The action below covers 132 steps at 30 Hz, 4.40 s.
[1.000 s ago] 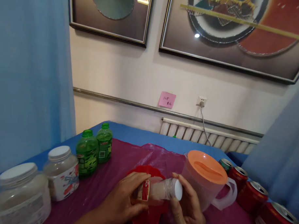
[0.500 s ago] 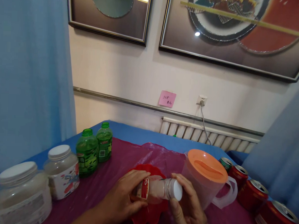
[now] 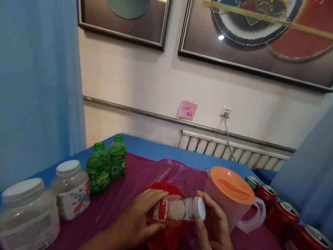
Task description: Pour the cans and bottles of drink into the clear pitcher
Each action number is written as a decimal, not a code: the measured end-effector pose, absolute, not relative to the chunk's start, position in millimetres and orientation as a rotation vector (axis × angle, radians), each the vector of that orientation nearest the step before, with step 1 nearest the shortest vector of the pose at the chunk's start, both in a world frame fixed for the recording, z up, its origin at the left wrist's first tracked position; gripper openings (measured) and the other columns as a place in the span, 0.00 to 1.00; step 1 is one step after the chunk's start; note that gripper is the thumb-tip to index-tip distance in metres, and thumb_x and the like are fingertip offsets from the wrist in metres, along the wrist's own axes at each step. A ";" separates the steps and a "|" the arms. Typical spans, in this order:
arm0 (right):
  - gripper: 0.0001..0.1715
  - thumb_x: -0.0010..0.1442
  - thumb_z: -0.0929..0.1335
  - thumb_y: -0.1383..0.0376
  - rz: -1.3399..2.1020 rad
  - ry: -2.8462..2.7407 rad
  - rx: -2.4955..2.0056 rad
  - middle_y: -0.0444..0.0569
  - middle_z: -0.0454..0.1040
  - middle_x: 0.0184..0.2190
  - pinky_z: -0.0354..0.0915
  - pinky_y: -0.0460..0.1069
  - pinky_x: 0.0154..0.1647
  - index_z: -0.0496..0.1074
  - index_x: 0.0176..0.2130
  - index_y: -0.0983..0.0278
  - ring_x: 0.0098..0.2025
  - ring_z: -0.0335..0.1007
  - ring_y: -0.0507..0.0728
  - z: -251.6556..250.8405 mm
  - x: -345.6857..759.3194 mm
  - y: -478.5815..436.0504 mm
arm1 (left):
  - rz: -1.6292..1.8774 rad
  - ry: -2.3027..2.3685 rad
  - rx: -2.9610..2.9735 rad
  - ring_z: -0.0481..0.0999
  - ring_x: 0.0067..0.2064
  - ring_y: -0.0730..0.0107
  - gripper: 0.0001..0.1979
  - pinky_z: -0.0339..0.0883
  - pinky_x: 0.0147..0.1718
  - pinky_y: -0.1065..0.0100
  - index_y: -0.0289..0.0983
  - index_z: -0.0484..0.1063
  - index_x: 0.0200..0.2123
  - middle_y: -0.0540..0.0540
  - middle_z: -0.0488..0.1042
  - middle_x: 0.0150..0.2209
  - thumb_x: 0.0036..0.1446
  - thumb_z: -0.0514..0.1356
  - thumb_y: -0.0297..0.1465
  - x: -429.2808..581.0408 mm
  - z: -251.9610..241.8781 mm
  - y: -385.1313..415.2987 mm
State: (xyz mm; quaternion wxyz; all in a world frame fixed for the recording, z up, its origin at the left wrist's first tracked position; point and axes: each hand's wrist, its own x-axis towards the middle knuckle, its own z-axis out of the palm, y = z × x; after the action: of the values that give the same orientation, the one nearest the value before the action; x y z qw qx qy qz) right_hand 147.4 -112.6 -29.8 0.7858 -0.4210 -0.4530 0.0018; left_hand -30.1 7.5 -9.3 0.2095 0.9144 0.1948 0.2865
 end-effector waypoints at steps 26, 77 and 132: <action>0.22 0.59 0.74 0.51 -0.082 -0.998 -0.953 0.54 0.71 0.48 0.67 0.53 0.49 0.73 0.48 0.60 0.50 0.70 0.61 -25.1 154.9 -108.8 | 0.875 0.492 2.577 0.74 0.59 0.55 0.32 0.68 0.60 0.54 0.46 0.65 0.63 0.43 0.75 0.59 0.55 0.68 0.32 -30.7 -8.6 4.9; 0.35 0.69 0.64 0.49 0.047 -1.047 -0.947 0.61 0.66 0.64 0.68 0.62 0.58 0.58 0.68 0.60 0.64 0.65 0.68 -33.9 144.0 -115.9 | 0.873 0.535 2.540 0.74 0.58 0.54 0.37 0.67 0.59 0.52 0.47 0.63 0.62 0.44 0.75 0.58 0.49 0.71 0.30 -30.9 -5.2 3.6; 0.27 0.70 0.65 0.58 0.151 -0.996 -1.023 0.58 0.68 0.64 0.69 0.58 0.58 0.62 0.65 0.60 0.61 0.69 0.61 -24.5 144.4 -122.1 | 0.919 0.735 1.914 0.73 0.61 0.46 0.37 0.65 0.62 0.45 0.40 0.69 0.60 0.38 0.74 0.61 0.47 0.72 0.40 -27.0 -0.6 9.6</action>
State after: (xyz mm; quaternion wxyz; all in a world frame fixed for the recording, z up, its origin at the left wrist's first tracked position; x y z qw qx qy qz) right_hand 144.4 -122.1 -24.5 0.7532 -0.4686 -0.4565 0.0693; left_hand -27.0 9.6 -0.6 0.4327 0.7679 0.2951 0.3687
